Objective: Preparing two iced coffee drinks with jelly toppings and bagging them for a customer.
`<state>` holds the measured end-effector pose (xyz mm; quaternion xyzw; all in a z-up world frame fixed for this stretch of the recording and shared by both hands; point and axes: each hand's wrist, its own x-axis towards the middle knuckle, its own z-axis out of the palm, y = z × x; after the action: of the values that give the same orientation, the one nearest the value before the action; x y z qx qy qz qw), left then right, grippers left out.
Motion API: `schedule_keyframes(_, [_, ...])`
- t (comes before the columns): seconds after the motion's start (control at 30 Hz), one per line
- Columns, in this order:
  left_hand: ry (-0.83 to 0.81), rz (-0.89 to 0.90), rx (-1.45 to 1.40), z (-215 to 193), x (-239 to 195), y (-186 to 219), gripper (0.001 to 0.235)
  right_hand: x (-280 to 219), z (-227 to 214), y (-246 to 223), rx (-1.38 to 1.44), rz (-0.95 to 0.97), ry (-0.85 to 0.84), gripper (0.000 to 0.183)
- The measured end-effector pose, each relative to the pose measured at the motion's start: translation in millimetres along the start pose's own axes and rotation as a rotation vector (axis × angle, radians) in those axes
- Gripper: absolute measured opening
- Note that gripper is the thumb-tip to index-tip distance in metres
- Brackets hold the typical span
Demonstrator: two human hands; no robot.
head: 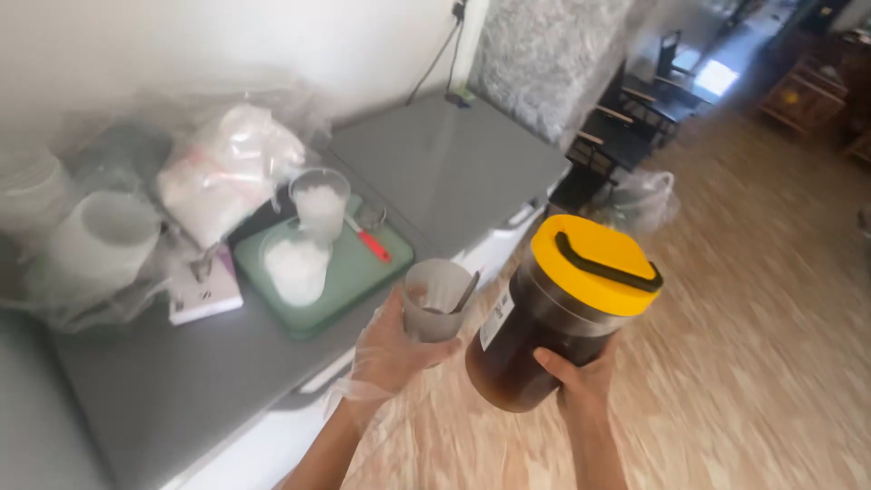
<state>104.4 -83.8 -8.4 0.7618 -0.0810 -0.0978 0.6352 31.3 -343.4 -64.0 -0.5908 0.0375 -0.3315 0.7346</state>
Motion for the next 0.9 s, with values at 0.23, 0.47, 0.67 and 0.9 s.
schedule_keyframes(0.23, [0.262, -0.03, 0.038, 13, 160, -31, 0.087, 172, 68, 98, -0.023, 0.085, -0.139, 0.107])
schedule_keyframes(0.47, [0.479, -0.154, 0.09, 15, 307, -61, 0.076, 318, 139, 241, -0.093, 0.04, -0.292, 0.105])
schedule_keyframes(0.67, [0.629, -0.17, 0.035, 23, 385, -97, 0.07, 398, 196, 323, -0.099, 0.252, -0.352, 0.112])
schedule_keyframes(0.9, [0.776, -0.141, -0.159, 41, 451, -133, 0.063, 457, 234, 407, -0.217, 0.208, -0.535, 0.119])
